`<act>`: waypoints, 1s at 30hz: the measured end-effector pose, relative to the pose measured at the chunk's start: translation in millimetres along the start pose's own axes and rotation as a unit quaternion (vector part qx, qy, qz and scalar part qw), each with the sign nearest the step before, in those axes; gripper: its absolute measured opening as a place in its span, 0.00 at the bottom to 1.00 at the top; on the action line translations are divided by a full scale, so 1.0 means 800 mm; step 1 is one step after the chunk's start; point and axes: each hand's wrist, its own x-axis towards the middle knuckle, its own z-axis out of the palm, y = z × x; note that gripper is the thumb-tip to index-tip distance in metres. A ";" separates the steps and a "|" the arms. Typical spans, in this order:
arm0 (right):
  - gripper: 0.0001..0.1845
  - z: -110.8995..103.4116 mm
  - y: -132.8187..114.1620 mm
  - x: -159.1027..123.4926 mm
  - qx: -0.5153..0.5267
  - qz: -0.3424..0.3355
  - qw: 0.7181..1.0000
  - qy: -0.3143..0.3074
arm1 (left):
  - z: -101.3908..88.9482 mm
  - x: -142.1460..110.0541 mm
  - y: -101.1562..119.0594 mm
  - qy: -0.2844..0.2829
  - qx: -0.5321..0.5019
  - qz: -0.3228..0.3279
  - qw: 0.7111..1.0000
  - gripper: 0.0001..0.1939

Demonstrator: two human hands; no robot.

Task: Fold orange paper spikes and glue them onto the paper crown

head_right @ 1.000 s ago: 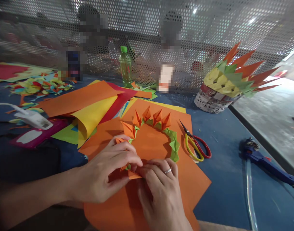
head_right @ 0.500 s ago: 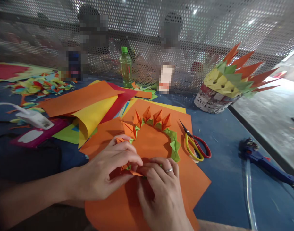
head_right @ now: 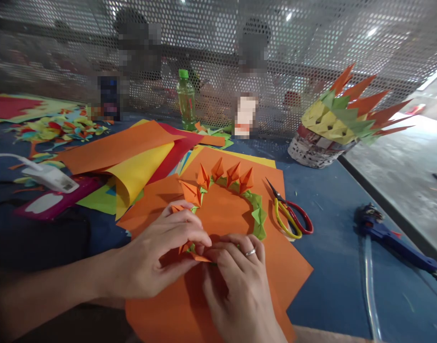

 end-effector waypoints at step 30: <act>0.08 0.002 -0.005 0.001 0.018 0.024 1.000 0.003 | -0.005 -0.004 -0.001 -0.036 0.025 0.005 0.999 0.22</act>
